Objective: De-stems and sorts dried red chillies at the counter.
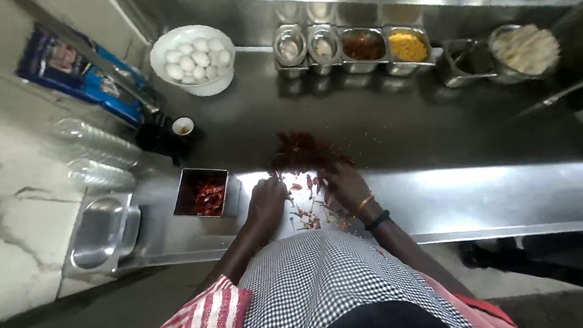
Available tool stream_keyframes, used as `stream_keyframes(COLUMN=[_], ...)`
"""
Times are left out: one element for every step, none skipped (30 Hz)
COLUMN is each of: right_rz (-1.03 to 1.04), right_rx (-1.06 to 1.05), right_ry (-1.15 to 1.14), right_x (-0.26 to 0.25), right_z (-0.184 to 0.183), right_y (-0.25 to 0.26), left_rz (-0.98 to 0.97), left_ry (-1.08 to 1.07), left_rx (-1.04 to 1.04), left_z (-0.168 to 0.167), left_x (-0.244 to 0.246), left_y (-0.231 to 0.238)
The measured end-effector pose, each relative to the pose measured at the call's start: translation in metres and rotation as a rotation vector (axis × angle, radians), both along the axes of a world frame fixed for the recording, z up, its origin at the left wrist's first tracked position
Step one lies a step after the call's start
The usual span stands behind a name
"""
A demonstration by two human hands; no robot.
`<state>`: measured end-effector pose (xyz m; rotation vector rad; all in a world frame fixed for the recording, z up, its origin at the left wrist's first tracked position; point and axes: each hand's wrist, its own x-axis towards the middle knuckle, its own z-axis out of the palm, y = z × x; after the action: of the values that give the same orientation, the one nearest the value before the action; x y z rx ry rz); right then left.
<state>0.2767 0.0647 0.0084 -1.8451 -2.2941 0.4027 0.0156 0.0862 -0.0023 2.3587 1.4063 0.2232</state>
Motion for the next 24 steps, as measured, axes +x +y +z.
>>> stream_keyframes(right_rz=[0.042, 0.067, 0.082, 0.093, 0.097, 0.083, 0.046, -0.011, -0.080, -0.160, -0.236, -0.302, -0.353, -0.387, -0.395, -0.366, -0.298, -0.212, -0.129, -0.056, 0.005, 0.056, 0.098, 0.131], right_rx=[-0.012, -0.017, -0.010, 0.010, 0.029, 0.046, 0.047, 0.008, -0.057, -0.142, -0.247, -0.364, -0.466, -0.530, -0.549, -0.501, -0.379, -0.230, -0.115, -0.039, -0.004, -0.006, -0.030, -0.053], right_ry=[-0.050, -0.084, -0.102, -0.110, -0.097, -0.046, 0.050, 0.171, 0.330, 0.490, 0.678, 0.879, 1.048, 1.144, 1.160, 1.081, 0.906, 0.673, 0.453, 0.280, 0.168, 0.101, 0.061, 0.032], right_x=[-0.003, -0.005, -0.006, -0.005, -0.004, -0.002, -0.002, -0.005, -0.009, -0.010, -0.010, -0.010, -0.008, -0.007, -0.006, -0.006, -0.006, -0.008, -0.009, -0.009, -0.010, -0.012, -0.014, -0.017], right_z=[-0.002, -0.004, -0.004, -0.004, -0.004, -0.003, 0.003, 0.017, 0.036, 0.048, 0.052, 0.053, 0.053, 0.053, 0.052, 0.052, 0.051, 0.051, 0.051, 0.048, 0.046, 0.044, 0.041, 0.037], right_y=[0.008, 0.013, 0.016, 0.018, 0.017, 0.014, 0.008, 0.000, -0.011, -0.019, -0.024, -0.027, -0.028, -0.030, -0.032, -0.035, -0.037, -0.039, -0.039, -0.037, -0.036, -0.035, -0.034, -0.033], left_rz=[0.000, 0.008, 0.023, 0.042, 0.058, 0.078, 0.111, 0.151, 0.182, 0.202, 0.230, 0.262, 0.286, 0.288, 0.295, 0.306, 0.304, 0.273, 0.211, 0.131, 0.041, -0.042, -0.120, -0.187], left_ry=[-0.051, -0.121, -0.194, -0.262, -0.328, -0.395, -0.460, -0.521, -0.590, -0.665, -0.762, -0.887, -1.018, -1.123, -1.186, -1.204, -1.161, -1.025, -0.825, -0.617, -0.457, -0.344, -0.256, -0.184], left_rx=[-0.001, -0.003, -0.016, -0.043, -0.081, -0.132, -0.205, -0.300, -0.384, -0.462, -0.556, -0.650, -0.720, -0.757, -0.776, -0.765, -0.696, -0.561, -0.377, -0.186, -0.020, 0.069, 0.091, 0.080], left_z=[-0.002, -0.005, -0.005, -0.003, 0.000, 0.004, 0.009, 0.016, 0.021, 0.024, 0.027, 0.027, 0.026, 0.023, 0.020, 0.020, 0.021, 0.023, 0.026, 0.030, 0.035, 0.040, 0.044, 0.045], left_x=[-0.001, -0.002, -0.003, -0.002, -0.002, -0.002, -0.002, -0.001, -0.001, -0.001, 0.001, 0.002, 0.005, 0.007, 0.009, 0.011, 0.014, 0.016, 0.018, 0.019, 0.021, 0.024, 0.026, 0.029], left_y=[-0.002, -0.004, -0.007, -0.010, -0.013, -0.016, -0.019, -0.021, -0.024, -0.025, -0.026, -0.026, -0.025, -0.023, -0.021, -0.019, -0.017, -0.015, -0.014, -0.014, -0.012, -0.010, -0.008, -0.007])
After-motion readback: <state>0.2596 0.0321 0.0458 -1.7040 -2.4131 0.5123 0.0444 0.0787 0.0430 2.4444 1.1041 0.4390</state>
